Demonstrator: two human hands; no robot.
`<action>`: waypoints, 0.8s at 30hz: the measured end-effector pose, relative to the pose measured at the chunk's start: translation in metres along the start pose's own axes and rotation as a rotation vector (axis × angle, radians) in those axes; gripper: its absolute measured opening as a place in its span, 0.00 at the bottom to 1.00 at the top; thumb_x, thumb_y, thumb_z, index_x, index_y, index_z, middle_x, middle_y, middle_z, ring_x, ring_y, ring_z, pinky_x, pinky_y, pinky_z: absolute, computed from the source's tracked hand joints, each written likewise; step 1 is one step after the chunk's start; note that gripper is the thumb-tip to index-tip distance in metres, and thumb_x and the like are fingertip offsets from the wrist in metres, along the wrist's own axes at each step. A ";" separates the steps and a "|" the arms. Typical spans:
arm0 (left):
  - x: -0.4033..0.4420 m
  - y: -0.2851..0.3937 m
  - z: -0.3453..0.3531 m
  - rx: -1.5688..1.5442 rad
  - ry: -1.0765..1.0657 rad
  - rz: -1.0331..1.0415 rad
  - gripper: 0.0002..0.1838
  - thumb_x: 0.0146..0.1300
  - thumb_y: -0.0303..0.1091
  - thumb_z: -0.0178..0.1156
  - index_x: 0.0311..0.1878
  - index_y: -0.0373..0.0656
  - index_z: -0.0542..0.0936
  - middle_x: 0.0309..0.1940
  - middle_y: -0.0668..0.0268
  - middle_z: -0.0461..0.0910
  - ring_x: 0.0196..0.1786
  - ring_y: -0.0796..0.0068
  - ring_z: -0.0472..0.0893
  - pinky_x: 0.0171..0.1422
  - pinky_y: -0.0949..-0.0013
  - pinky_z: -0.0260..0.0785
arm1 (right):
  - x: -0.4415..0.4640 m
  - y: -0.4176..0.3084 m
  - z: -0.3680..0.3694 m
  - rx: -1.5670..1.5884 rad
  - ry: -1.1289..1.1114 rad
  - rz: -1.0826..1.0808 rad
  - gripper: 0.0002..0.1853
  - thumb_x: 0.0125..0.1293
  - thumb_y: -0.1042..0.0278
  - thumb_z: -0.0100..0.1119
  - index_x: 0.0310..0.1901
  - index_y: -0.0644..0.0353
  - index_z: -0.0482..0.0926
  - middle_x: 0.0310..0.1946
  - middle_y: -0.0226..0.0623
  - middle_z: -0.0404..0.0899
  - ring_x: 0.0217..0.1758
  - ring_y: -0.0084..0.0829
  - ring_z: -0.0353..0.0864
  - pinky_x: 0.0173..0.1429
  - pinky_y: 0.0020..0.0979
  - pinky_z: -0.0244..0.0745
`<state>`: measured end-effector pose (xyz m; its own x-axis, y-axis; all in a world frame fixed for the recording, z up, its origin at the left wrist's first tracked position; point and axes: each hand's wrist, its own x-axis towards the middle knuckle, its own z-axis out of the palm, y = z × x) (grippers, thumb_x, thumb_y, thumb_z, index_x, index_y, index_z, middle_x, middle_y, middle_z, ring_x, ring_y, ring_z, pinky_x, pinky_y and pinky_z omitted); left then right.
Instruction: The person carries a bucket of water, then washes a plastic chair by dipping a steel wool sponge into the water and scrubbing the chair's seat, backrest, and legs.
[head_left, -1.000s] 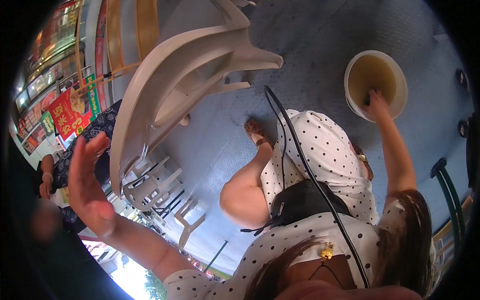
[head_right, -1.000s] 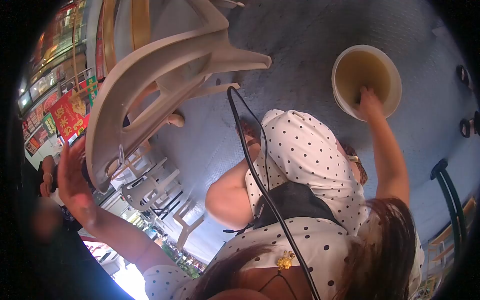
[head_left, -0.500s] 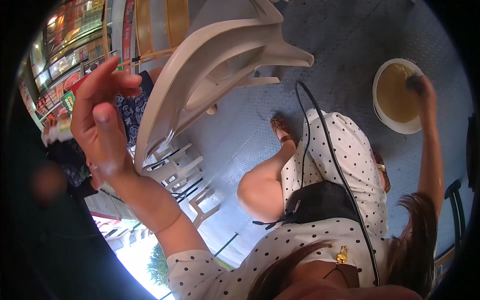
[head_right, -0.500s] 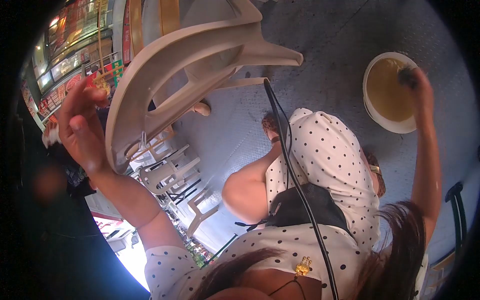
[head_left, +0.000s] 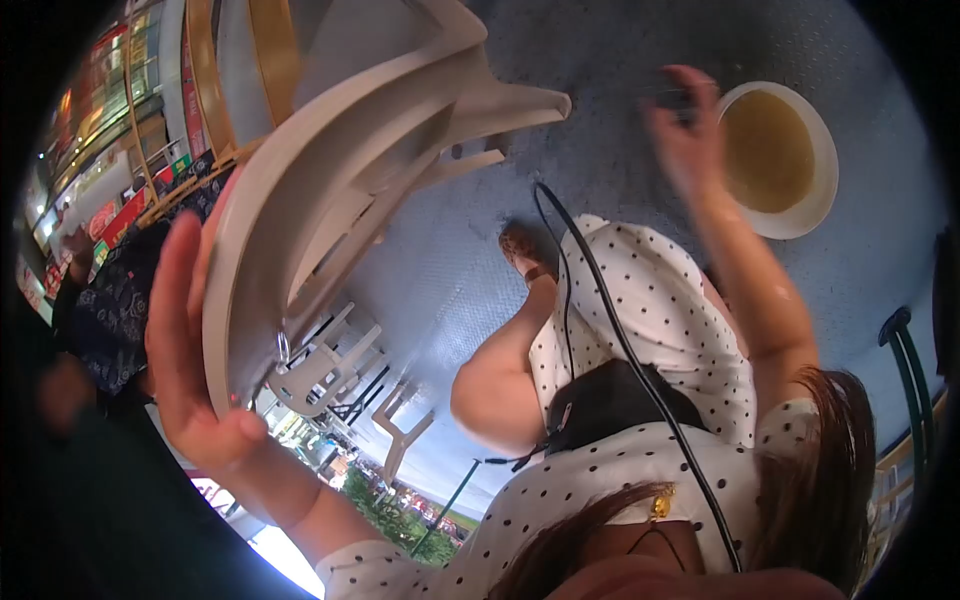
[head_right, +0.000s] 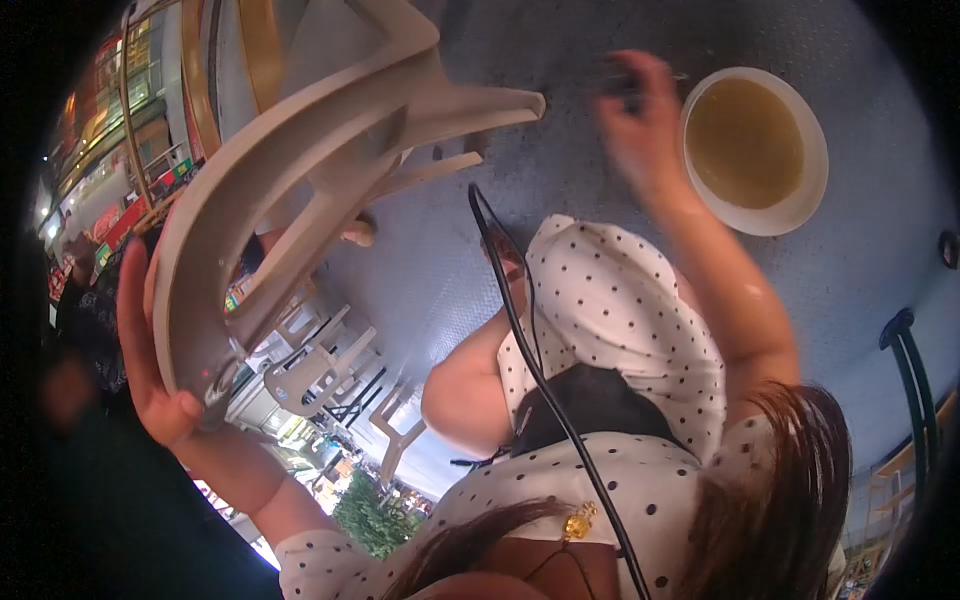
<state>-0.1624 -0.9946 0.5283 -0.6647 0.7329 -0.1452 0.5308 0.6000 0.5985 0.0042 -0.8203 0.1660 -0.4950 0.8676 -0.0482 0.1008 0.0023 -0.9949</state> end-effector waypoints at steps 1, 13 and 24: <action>0.000 0.001 0.003 -0.003 0.013 -0.002 0.56 0.40 0.63 0.71 0.68 0.37 0.64 0.65 0.37 0.63 0.67 0.43 0.67 0.70 0.48 0.57 | -0.004 -0.007 0.040 0.153 -0.042 0.074 0.20 0.56 0.75 0.65 0.51 0.56 0.73 0.47 0.37 0.73 0.51 0.32 0.73 0.56 0.33 0.71; -0.002 0.016 -0.008 0.122 -0.134 -0.031 0.32 0.50 0.53 0.64 0.61 0.63 0.70 0.70 0.39 0.52 0.71 0.37 0.57 0.70 0.39 0.56 | -0.030 0.058 0.177 0.121 -0.132 -0.132 0.17 0.54 0.72 0.65 0.46 0.60 0.75 0.46 0.47 0.73 0.54 0.49 0.70 0.59 0.43 0.67; 0.009 0.003 -0.050 0.227 -0.122 0.091 0.51 0.45 0.48 0.62 0.72 0.35 0.52 0.70 0.40 0.51 0.69 0.49 0.60 0.69 0.51 0.57 | -0.028 0.025 0.184 0.285 -0.196 -0.189 0.19 0.52 0.77 0.63 0.48 0.56 0.75 0.50 0.43 0.72 0.58 0.47 0.69 0.61 0.43 0.67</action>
<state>-0.1929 -1.0026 0.5681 -0.5479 0.8119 -0.2015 0.6987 0.5766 0.4235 -0.1382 -0.9365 0.1259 -0.6401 0.7535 0.1500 -0.2378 -0.0086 -0.9713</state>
